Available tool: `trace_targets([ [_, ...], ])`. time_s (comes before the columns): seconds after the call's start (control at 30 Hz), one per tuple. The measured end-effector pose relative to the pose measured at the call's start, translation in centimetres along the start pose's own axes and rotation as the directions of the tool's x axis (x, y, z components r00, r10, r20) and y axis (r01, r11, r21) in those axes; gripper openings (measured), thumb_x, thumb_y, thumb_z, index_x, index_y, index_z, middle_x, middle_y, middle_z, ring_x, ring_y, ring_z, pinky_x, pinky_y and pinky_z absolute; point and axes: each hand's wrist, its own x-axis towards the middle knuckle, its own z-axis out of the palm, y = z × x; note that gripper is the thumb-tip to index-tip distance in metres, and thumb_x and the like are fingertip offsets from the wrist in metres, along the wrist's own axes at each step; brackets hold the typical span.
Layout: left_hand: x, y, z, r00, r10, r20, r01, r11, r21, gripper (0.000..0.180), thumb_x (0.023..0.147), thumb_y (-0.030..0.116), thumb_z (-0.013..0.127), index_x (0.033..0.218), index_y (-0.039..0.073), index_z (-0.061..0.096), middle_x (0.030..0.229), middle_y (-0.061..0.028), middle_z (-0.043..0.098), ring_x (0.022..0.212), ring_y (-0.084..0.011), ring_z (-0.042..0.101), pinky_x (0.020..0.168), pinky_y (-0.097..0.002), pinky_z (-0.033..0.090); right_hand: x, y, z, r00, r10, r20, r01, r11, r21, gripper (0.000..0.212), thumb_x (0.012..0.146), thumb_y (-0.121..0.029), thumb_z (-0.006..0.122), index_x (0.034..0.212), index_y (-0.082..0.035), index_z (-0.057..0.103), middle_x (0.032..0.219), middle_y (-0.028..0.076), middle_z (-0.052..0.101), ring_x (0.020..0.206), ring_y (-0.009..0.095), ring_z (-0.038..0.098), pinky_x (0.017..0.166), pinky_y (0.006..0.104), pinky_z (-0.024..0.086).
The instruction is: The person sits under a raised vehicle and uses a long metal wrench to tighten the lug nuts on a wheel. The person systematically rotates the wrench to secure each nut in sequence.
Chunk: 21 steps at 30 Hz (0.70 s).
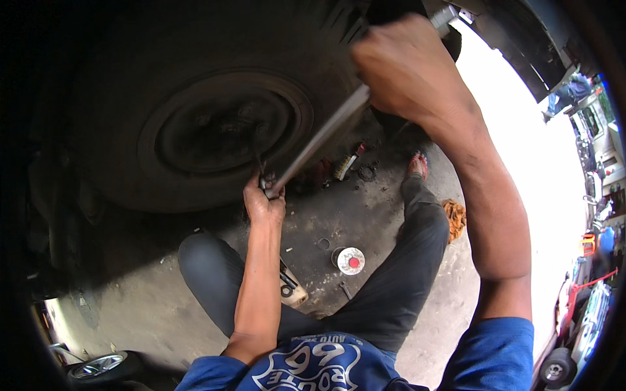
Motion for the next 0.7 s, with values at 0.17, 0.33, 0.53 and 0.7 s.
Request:
trace_targets([
  [0.17,-0.7,-0.5,0.3,0.984,0.18,-0.001,-0.175,0.961,0.216,0.005,0.096,0.01,0.06,0.094,0.005,0.061,0.074,-0.0029,0.051,0.056,-0.0132,0.047,0.064,-0.0396,0.057,-7.3,-0.7,19.7,0.807,0.288,0.516,-0.444,0.871,0.21,0.021,0.065,-0.021,0.068,0.08,-0.009,0.074,0.087,0.019,0.07,0.089,0.034,0.066,0.087,0.0415,0.05],
  [0.33,-0.2,-2.1,-0.7,0.888,0.44,0.137,-0.449,0.761,0.468,0.016,0.097,0.011,0.062,0.108,-0.001,0.064,0.084,-0.0034,0.061,0.06,-0.0111,0.05,0.057,-0.0294,0.054,-13.4,-18.4,37.6,0.696,0.332,0.637,-0.702,0.5,0.506,0.028,0.08,-0.034,0.067,0.096,-0.013,0.077,0.103,0.014,0.071,0.102,0.035,0.063,0.094,0.0461,0.047],
  [0.53,-0.7,-1.4,-0.9,0.759,0.585,0.286,-0.539,0.319,0.78,0.023,0.098,0.013,0.06,0.109,-0.007,0.065,0.074,-0.0109,0.063,0.055,-0.0146,0.057,0.053,-0.0308,0.054,-12.8,-32.7,39.8,0.641,-0.111,0.76,-0.698,0.329,0.636,0.037,0.088,-0.028,0.063,0.122,-0.017,0.07,0.122,0.016,0.067,0.12,0.036,0.06,0.104,0.0418,0.047],
  [0.7,-1.9,-0.6,-2.0,0.856,0.448,0.259,-0.476,0.483,0.735,0.022,0.099,0.014,0.058,0.105,-0.007,0.065,0.069,-0.0072,0.058,0.051,-0.0124,0.055,0.049,-0.0306,0.051,-15.5,-23.8,39.5,0.598,-0.421,0.682,-0.418,0.562,0.714,0.047,0.088,-0.036,0.068,0.126,-0.009,0.066,0.118,0.019,0.069,0.114,0.038,0.062,0.098,0.0437,0.049],
])
